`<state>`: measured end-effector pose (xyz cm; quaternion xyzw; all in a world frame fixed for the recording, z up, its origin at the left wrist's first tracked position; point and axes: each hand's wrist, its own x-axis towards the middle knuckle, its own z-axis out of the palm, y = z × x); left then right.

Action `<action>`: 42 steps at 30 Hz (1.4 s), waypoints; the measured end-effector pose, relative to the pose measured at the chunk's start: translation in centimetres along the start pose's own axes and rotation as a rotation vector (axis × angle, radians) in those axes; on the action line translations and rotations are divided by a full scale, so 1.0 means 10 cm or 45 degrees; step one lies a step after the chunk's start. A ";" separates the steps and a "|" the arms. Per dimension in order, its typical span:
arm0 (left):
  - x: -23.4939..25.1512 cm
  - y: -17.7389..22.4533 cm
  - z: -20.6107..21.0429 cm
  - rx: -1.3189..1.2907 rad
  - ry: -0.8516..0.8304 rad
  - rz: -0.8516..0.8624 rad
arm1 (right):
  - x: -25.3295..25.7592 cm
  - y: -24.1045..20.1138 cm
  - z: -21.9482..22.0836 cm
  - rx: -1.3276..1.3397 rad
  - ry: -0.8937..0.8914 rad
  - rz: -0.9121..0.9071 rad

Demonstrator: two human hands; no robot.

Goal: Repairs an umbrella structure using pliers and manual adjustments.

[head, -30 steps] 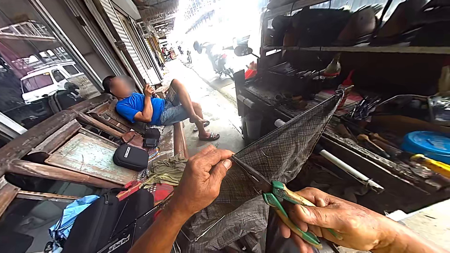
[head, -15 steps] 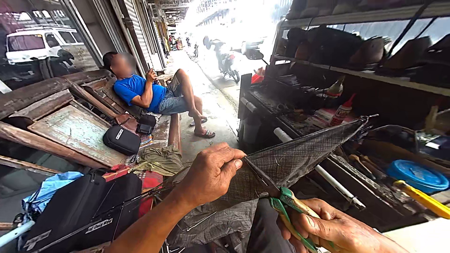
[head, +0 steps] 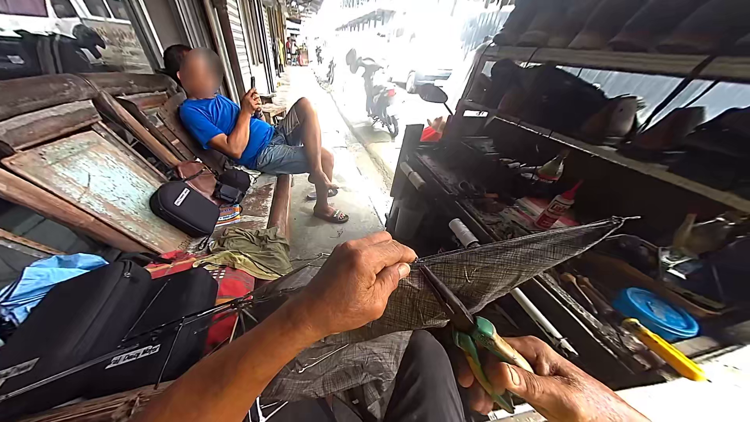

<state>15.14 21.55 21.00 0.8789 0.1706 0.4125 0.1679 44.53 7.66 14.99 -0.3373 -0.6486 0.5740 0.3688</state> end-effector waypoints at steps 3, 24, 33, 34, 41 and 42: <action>0.00 -0.01 0.01 0.011 -0.002 0.009 | 0.03 0.00 0.02 0.005 -0.014 0.002; -0.03 -0.01 0.05 -0.018 -0.005 0.029 | 0.05 -0.05 0.02 0.034 -0.050 0.012; -0.05 -0.02 0.06 0.003 0.015 0.055 | 0.00 -0.06 -0.01 -0.136 0.026 0.014; -0.05 -0.02 0.06 0.002 0.016 0.054 | -0.01 -0.07 -0.01 -0.111 0.015 0.022; -0.05 -0.01 0.06 0.004 0.015 0.066 | -0.01 -0.03 0.03 -0.008 -0.043 0.036; -0.05 -0.01 0.06 0.005 0.016 0.067 | -0.01 -0.03 0.03 -0.012 -0.040 0.031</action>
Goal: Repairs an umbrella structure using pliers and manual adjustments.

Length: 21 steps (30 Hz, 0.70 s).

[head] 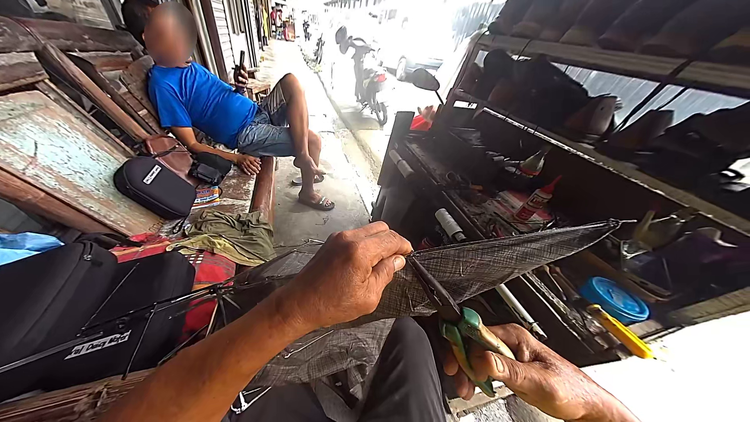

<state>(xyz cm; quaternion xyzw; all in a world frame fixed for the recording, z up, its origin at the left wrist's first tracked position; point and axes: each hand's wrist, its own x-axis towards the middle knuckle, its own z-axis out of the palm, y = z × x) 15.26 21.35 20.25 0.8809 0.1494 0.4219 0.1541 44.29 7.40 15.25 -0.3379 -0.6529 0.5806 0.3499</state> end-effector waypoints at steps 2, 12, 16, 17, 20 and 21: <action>0.00 0.00 0.00 0.002 0.002 -0.004 | 0.00 -0.01 0.01 -0.007 0.009 -0.006; -0.01 0.00 0.02 -0.012 -0.014 -0.015 | -0.01 -0.01 0.01 -0.003 0.015 -0.013; -0.01 0.00 0.03 -0.010 -0.009 -0.020 | 0.00 0.00 0.01 -0.019 0.023 -0.015; -0.01 0.00 0.03 -0.007 -0.004 -0.019 | 0.01 0.00 0.01 -0.017 0.028 -0.019; -0.02 0.01 0.03 -0.003 0.004 -0.005 | 0.01 0.00 0.02 -0.001 0.031 -0.022; -0.02 0.01 0.02 -0.008 0.007 -0.005 | 0.00 0.00 0.03 -0.009 0.043 -0.017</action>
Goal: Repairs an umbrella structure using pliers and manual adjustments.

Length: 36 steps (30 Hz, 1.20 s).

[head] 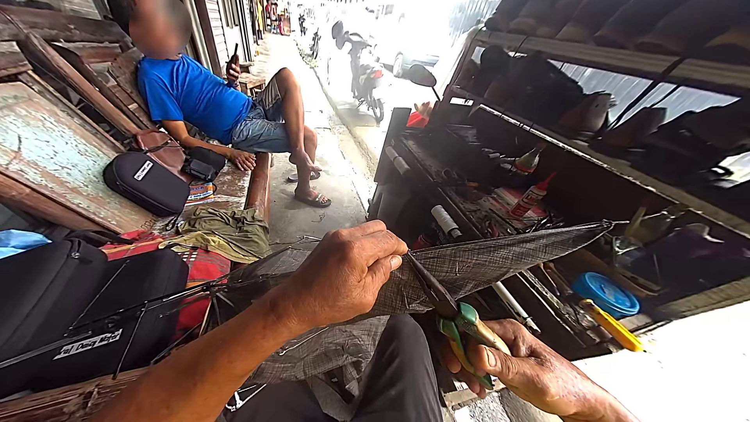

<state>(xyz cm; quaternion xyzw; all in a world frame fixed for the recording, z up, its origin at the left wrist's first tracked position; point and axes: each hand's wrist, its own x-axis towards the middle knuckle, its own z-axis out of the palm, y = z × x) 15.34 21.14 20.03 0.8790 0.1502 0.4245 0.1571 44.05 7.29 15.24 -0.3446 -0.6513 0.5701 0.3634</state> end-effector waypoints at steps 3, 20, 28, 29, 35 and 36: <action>0.00 0.01 0.00 -0.001 -0.009 0.000 | -0.02 0.00 0.01 -0.028 0.046 0.016; -0.03 -0.03 0.05 0.088 -0.008 -0.037 | -0.14 -0.09 -0.01 0.068 -0.114 0.144; -0.07 -0.03 0.13 0.206 0.071 0.065 | -0.16 -0.16 0.04 0.128 -0.095 0.197; -0.08 -0.03 0.14 0.215 0.075 0.071 | -0.17 -0.17 0.05 0.117 -0.092 0.196; -0.09 -0.04 0.18 0.258 0.092 0.101 | -0.17 -0.21 0.12 0.154 -0.013 0.241; -0.09 -0.04 0.18 0.265 0.090 0.102 | -0.17 -0.21 0.13 0.178 -0.016 0.242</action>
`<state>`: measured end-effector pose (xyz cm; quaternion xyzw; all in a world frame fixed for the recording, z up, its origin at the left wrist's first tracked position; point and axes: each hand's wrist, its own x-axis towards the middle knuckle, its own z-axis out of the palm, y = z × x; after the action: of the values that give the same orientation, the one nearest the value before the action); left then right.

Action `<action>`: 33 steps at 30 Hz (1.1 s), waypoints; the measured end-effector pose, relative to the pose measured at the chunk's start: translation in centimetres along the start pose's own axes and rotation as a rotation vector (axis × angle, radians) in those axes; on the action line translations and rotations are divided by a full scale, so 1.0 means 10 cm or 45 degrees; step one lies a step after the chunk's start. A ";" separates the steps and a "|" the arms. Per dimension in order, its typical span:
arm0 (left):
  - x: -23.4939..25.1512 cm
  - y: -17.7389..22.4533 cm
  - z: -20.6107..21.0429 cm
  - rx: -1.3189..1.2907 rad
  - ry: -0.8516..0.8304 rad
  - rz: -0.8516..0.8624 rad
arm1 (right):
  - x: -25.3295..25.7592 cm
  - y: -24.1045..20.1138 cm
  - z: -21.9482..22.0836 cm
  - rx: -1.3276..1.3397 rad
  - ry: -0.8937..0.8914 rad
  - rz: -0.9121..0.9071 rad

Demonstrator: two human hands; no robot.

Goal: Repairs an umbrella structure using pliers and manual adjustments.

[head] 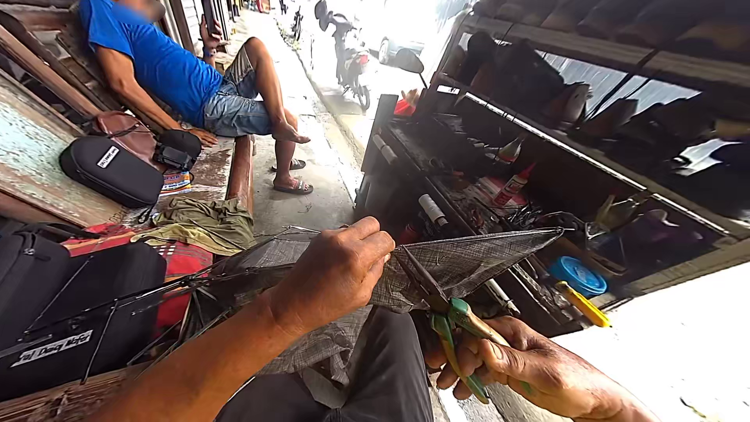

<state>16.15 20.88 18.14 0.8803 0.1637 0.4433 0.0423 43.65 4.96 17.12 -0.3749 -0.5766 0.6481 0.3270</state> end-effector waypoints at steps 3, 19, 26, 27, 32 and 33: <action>-0.01 -0.01 0.01 0.020 -0.004 0.019 | 0.00 -0.01 0.01 0.086 -0.032 0.007; -0.03 -0.03 0.05 0.060 -0.061 0.029 | 0.06 -0.01 0.09 0.075 -0.024 0.064; -0.05 -0.07 0.06 0.084 -0.074 0.019 | 0.13 0.02 0.11 -0.130 0.106 0.016; -0.05 -0.07 0.06 0.082 -0.074 0.016 | 0.14 0.03 0.11 -0.160 0.118 0.012; -0.04 -0.09 0.08 0.071 -0.045 0.006 | 0.13 0.02 0.12 -0.156 0.144 0.049; -0.03 -0.09 0.08 0.067 -0.038 0.003 | 0.12 0.02 0.11 -0.149 0.156 0.054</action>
<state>16.36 21.72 17.21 0.8878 0.1735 0.4257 0.0209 42.04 5.42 16.85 -0.4444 -0.5843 0.5960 0.3253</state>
